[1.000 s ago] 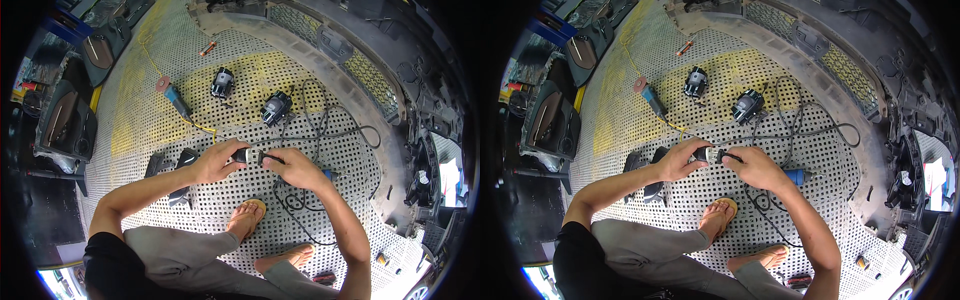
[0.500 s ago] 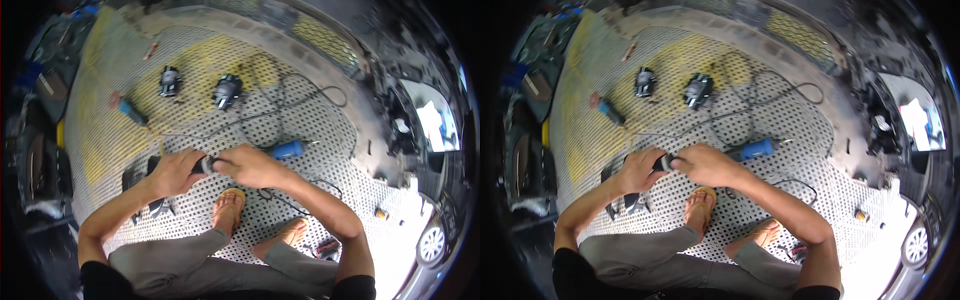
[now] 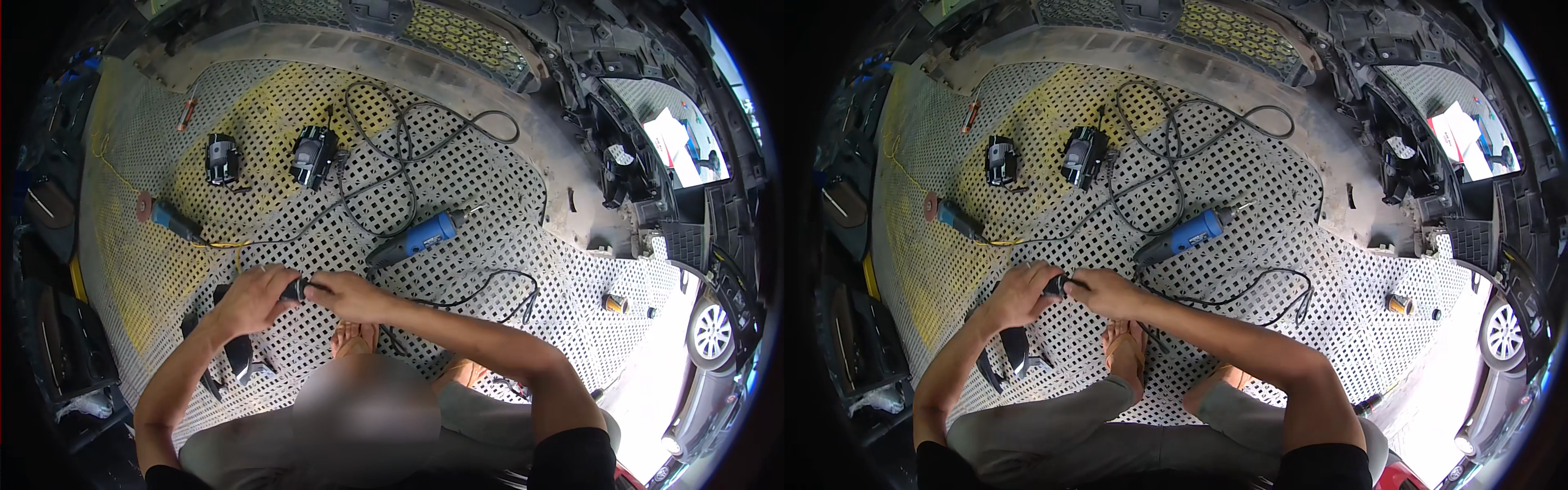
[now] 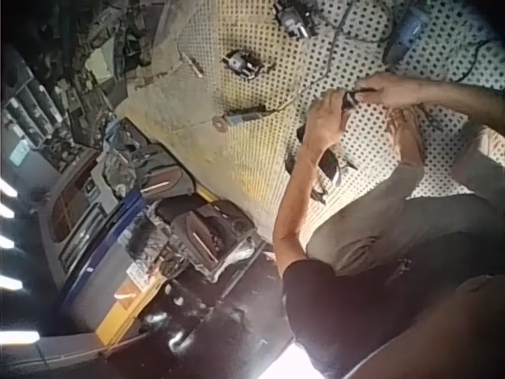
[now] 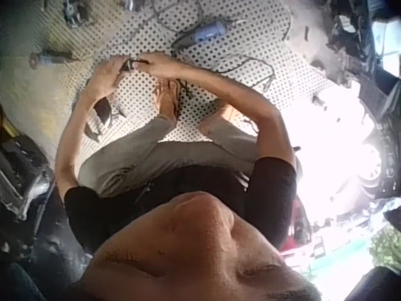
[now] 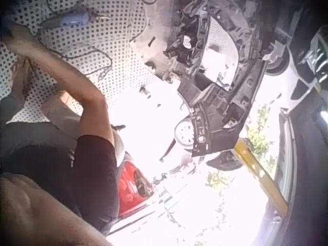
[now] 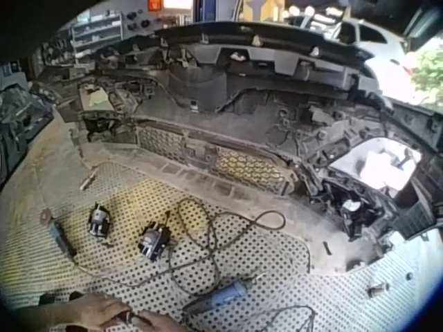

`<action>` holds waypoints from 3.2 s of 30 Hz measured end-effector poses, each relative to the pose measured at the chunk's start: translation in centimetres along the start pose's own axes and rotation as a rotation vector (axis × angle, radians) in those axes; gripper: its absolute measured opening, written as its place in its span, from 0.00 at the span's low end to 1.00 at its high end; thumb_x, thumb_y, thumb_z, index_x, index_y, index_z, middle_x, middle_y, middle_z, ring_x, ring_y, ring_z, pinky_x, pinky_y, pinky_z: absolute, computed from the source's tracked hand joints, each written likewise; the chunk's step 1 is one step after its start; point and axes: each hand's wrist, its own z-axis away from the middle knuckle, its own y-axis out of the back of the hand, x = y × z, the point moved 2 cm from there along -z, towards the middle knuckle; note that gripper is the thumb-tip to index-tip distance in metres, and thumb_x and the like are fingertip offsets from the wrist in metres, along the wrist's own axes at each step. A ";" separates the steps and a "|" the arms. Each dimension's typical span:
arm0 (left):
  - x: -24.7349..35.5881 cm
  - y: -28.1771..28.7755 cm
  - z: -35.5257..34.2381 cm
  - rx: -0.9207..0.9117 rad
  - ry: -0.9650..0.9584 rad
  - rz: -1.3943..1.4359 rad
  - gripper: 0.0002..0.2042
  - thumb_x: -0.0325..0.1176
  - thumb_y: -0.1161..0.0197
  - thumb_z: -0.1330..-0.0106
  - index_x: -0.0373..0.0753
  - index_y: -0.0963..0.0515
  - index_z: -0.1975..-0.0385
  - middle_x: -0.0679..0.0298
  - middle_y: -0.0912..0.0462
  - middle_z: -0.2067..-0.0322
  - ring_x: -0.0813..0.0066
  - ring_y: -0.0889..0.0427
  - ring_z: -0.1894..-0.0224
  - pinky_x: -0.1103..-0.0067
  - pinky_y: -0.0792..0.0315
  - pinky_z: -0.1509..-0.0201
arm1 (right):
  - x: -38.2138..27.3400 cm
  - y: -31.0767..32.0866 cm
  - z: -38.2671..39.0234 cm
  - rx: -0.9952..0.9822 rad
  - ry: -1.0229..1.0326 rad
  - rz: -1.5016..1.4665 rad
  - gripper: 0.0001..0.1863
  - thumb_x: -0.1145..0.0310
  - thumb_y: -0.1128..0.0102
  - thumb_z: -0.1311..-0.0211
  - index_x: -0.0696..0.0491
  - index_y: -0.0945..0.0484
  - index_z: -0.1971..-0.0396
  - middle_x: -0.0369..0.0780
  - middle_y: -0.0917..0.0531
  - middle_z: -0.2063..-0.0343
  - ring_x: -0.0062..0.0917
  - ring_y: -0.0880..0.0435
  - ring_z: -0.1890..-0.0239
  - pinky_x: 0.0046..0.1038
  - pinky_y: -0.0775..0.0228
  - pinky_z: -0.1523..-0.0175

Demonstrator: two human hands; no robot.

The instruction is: Replacing or repairing components on a car bumper assembly using power tools.

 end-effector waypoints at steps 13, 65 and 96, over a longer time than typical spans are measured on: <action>-5.5 -4.3 -4.4 -0.142 -0.016 -0.207 0.34 0.30 0.29 0.39 0.41 0.33 0.31 0.51 0.36 0.32 0.47 0.38 0.29 0.56 0.37 0.28 | 13.8 6.4 -0.5 1.402 -0.639 -0.345 0.49 0.48 0.16 0.53 0.62 0.37 0.42 0.54 0.27 0.41 0.46 0.23 0.40 0.40 0.32 0.33; 29.4 -6.6 -32.3 -0.303 0.276 1.302 0.14 0.37 0.40 0.25 0.40 0.32 0.46 0.66 0.21 0.63 0.79 0.20 0.68 0.78 0.24 0.63 | 3.6 28.3 23.1 1.187 0.247 -1.115 0.32 0.70 0.30 0.38 0.59 0.39 0.40 0.45 0.17 0.63 0.30 0.14 0.72 0.32 0.15 0.66; 32.5 -11.5 -42.1 -0.169 0.271 1.456 0.28 0.58 0.43 0.23 0.35 0.34 0.45 0.65 0.23 0.72 0.79 0.21 0.79 0.81 0.27 0.77 | 9.1 35.9 25.0 1.302 0.037 -0.934 0.31 0.47 0.30 0.34 0.55 0.32 0.47 0.44 0.18 0.69 0.29 0.17 0.78 0.30 0.21 0.74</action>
